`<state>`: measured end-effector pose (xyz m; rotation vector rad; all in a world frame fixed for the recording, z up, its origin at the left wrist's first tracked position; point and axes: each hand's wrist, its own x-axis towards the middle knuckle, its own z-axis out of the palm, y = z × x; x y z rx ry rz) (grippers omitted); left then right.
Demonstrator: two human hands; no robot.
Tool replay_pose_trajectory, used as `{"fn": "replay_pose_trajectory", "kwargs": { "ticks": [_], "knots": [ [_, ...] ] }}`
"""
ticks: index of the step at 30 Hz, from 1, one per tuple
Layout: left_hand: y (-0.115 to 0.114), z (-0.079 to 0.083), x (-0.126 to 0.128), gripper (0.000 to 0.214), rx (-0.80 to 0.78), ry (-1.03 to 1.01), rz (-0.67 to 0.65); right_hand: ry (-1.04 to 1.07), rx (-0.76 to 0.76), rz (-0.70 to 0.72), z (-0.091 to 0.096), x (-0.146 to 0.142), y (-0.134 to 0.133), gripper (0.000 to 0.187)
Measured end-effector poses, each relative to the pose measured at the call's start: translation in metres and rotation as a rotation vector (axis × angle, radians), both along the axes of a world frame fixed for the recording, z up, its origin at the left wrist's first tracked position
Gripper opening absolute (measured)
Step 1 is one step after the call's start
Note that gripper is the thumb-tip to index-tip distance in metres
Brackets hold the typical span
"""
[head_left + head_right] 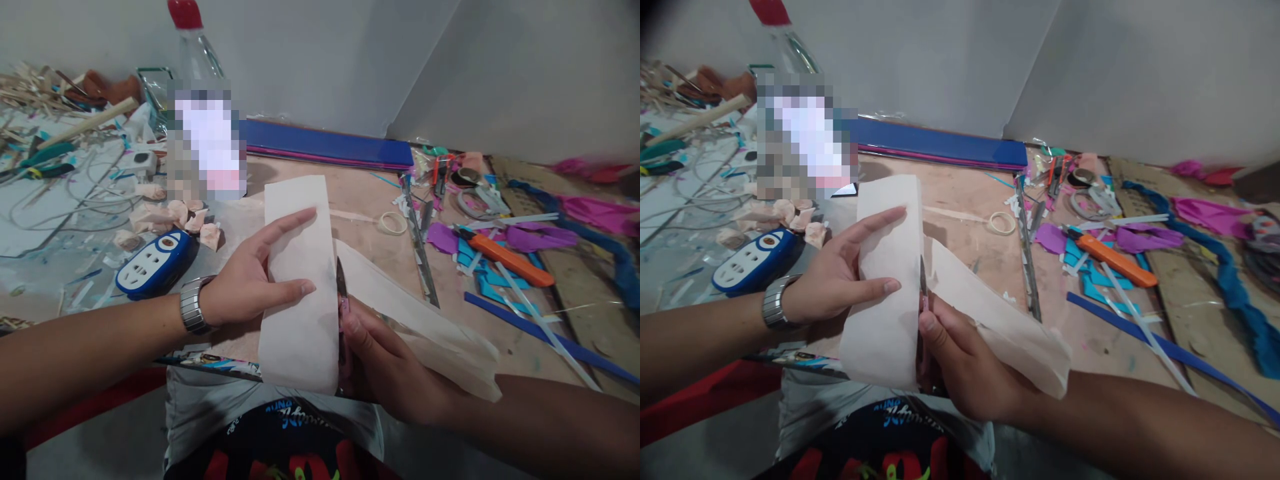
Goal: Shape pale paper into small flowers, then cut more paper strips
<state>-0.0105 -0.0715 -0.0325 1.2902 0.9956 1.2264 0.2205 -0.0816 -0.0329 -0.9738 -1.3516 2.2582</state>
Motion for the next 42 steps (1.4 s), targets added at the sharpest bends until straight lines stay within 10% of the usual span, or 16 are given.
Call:
{"fn": "replay_pose_trajectory", "kwargs": {
  "ticks": [42],
  "knots": [
    [-0.0010, -0.0011, 0.0018, 0.086, 0.002, -0.013, 0.009, -0.021, 0.040, 0.000, -0.0011, 0.0009, 0.0002, 0.039]
  ]
}}
